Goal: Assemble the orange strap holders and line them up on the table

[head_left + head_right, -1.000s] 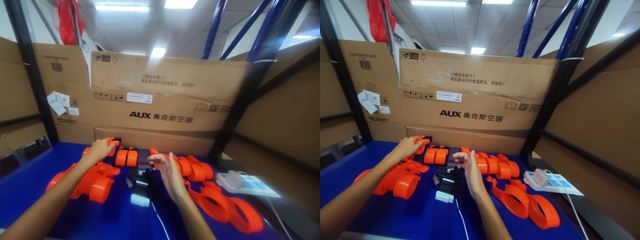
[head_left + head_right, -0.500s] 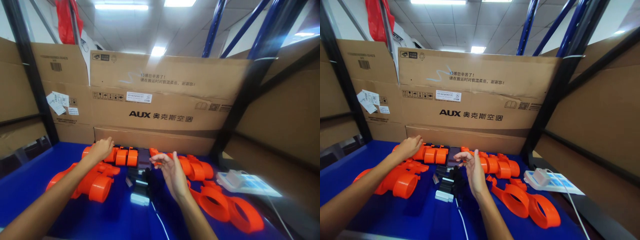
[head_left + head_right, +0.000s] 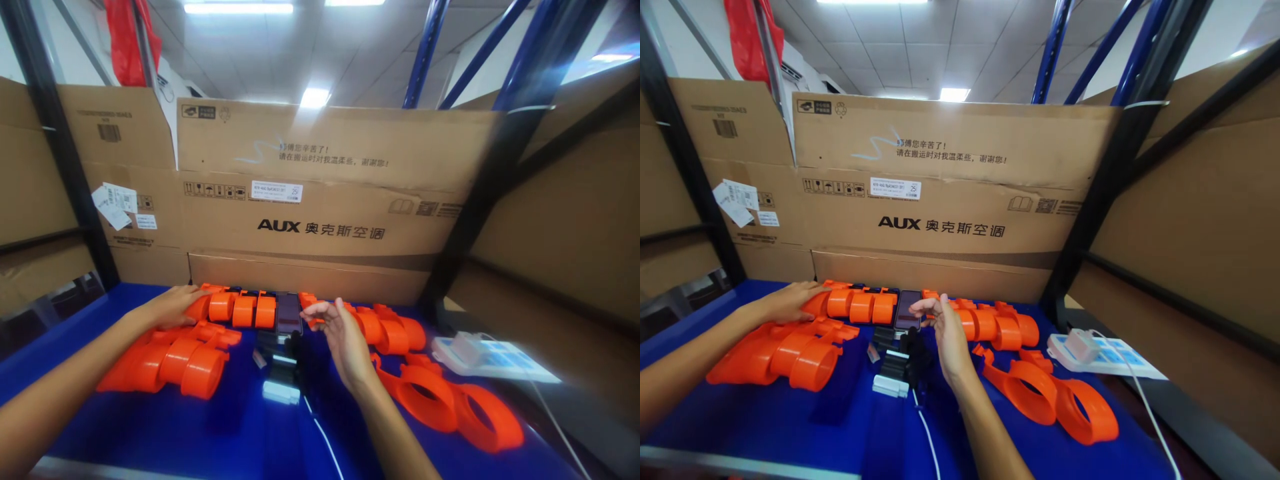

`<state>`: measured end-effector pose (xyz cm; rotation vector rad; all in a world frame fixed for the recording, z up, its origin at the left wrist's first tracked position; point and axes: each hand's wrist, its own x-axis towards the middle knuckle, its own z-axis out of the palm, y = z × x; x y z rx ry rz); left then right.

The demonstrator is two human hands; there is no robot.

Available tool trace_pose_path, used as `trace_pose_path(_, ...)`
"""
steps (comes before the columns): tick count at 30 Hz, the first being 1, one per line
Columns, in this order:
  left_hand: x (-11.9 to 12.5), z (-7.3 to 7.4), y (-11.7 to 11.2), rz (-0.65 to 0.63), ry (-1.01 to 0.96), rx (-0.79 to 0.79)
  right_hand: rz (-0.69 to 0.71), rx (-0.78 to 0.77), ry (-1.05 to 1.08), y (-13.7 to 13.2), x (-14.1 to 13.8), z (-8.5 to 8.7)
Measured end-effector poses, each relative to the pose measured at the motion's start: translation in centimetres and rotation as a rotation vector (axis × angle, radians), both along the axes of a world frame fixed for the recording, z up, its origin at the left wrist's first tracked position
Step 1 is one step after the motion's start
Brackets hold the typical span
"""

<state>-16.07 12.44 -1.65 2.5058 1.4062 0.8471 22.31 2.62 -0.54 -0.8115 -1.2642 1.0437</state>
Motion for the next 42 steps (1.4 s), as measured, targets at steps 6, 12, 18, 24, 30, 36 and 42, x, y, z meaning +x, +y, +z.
trace_pose_path(6,-1.5,3.8,-0.3,-0.003,0.128,0.088,-0.044,0.037,0.009,0.4,0.0,-0.4)
trace_pose_path(12,3.0,7.4,-4.6,-0.179,0.199,0.292,-0.039,0.021,-0.042,0.8,-0.7,-0.7)
trace_pose_path(18,13.5,5.4,-11.1,-0.625,0.241,0.248,0.014,-0.078,-0.021,0.4,-1.4,-0.9)
trace_pose_path(24,16.3,3.7,-12.2,-0.656,-0.038,0.044,-0.034,-0.067,0.036,-0.1,-0.8,-0.2)
trace_pose_path(30,20.3,0.8,-9.6,-0.463,-0.824,-0.454,-0.111,-0.045,-0.003,0.4,-1.1,-0.7)
trace_pose_path(36,21.2,0.4,-6.9,-0.302,-1.376,-0.556,-0.232,0.171,-0.471,0.6,-0.2,-1.2)
trace_pose_path(42,18.9,-0.4,-6.1,-0.206,-1.561,-0.501,-0.073,0.367,-1.332,-0.6,-0.2,-1.5)
